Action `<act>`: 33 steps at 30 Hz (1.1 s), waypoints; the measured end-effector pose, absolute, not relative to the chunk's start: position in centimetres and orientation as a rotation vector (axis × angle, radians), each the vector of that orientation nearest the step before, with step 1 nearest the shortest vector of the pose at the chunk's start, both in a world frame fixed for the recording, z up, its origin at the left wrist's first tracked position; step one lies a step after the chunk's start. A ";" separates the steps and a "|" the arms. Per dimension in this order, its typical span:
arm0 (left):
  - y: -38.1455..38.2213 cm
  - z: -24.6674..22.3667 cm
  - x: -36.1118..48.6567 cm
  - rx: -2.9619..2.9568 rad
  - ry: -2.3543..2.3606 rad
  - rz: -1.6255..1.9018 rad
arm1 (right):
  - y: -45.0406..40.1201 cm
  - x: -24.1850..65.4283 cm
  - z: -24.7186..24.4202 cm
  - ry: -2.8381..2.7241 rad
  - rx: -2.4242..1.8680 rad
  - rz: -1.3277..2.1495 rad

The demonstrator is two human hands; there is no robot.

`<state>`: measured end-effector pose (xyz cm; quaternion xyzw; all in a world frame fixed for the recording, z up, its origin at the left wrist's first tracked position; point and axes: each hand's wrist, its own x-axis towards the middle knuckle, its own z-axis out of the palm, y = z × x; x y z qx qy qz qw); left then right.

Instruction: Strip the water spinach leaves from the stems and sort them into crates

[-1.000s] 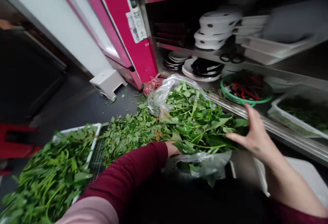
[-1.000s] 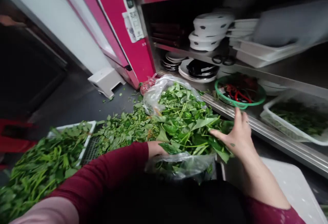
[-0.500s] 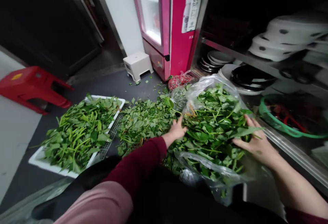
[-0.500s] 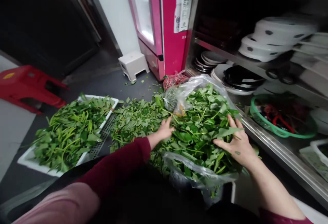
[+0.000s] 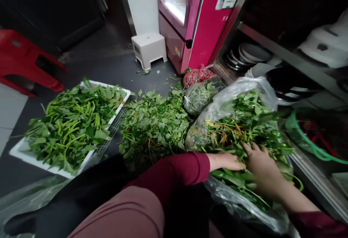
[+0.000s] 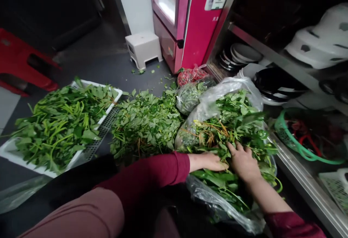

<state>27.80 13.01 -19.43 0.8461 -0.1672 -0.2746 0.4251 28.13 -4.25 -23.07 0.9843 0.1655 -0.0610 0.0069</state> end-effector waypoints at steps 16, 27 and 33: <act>27.4 -23.3 32.5 2.566 -0.209 -0.505 | -5.4 27.1 -26.1 0.357 3.009 -0.057; 26.8 -18.5 32.3 2.536 -0.464 -0.685 | -4.4 26.9 -24.3 0.319 3.050 -0.070; 14.5 -9.9 31.0 2.102 -0.172 -0.651 | -4.0 27.2 -23.9 0.249 3.209 -0.048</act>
